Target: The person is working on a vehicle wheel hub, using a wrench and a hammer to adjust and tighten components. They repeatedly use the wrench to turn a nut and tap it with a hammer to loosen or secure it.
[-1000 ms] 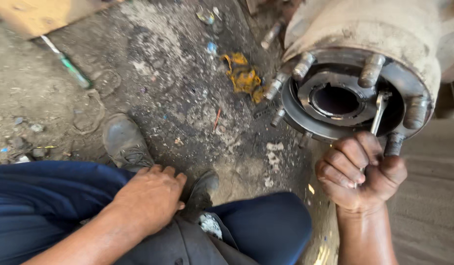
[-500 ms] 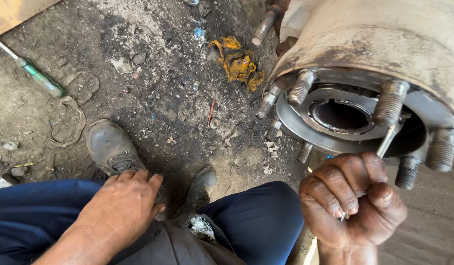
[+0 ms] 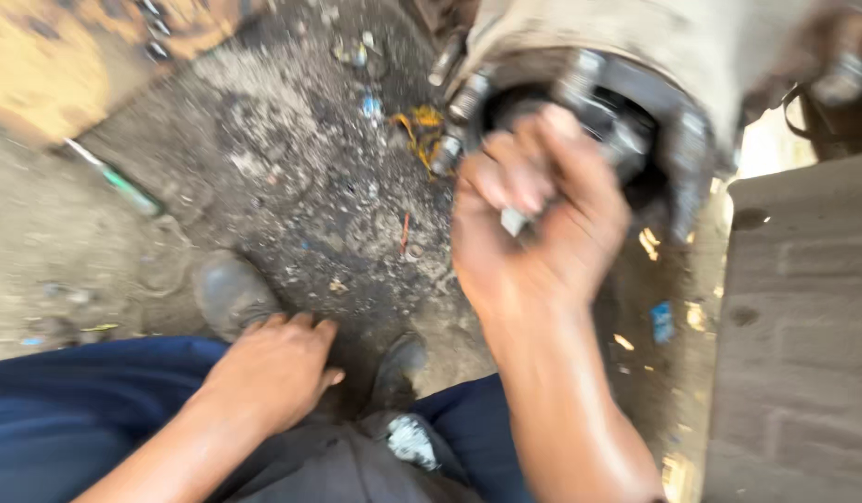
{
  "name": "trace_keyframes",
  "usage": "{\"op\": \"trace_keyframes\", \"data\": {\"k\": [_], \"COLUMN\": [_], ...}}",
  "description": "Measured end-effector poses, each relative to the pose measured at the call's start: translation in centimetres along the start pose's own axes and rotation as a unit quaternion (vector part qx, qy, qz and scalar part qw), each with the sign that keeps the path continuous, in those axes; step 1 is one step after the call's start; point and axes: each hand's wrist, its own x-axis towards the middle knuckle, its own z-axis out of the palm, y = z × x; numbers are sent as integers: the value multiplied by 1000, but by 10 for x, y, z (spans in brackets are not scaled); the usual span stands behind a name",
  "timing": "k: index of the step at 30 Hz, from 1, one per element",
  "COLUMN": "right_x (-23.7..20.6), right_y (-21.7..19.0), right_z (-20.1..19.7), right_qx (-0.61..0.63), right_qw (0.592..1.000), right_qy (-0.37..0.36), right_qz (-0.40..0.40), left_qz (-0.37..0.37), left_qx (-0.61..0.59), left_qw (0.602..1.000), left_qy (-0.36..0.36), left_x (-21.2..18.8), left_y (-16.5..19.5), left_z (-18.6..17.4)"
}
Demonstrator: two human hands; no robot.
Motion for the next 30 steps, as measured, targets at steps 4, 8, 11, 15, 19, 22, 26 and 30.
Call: {"op": "trace_keyframes", "data": {"k": [4,8,11,15,19,22,26,30], "right_x": [-6,-45,-92,-127,-124,-121,-127,-130], "right_y": [-4,7,43,94,99,80,44,33], "right_z": [5,21,16,-5,-31,-59,-102,-133], "right_qx": [6,-55,-240,-485,-453,-492,-542,-538], "right_qw": [999,990,963,856,831,801,787,814], "right_qy": [-31,-54,-65,-60,-229,-266,-189,-69], "right_qz": [34,122,107,169,227,216,226,206], "left_qz": [35,83,148,156,123,-15,-47,-113], "left_qx": [-122,-357,-415,-561,-721,-625,-689,-728], "left_qw": [984,896,825,749,630,678,540,476], "left_qy": [127,249,353,317,261,387,482,480], "left_x": [-21,-54,-74,-84,-97,-127,-147,-140], "left_y": [15,14,17,26,17,-38,-152,-214], "left_z": [-14,-24,-5,25,30,14,-40,-57]}}
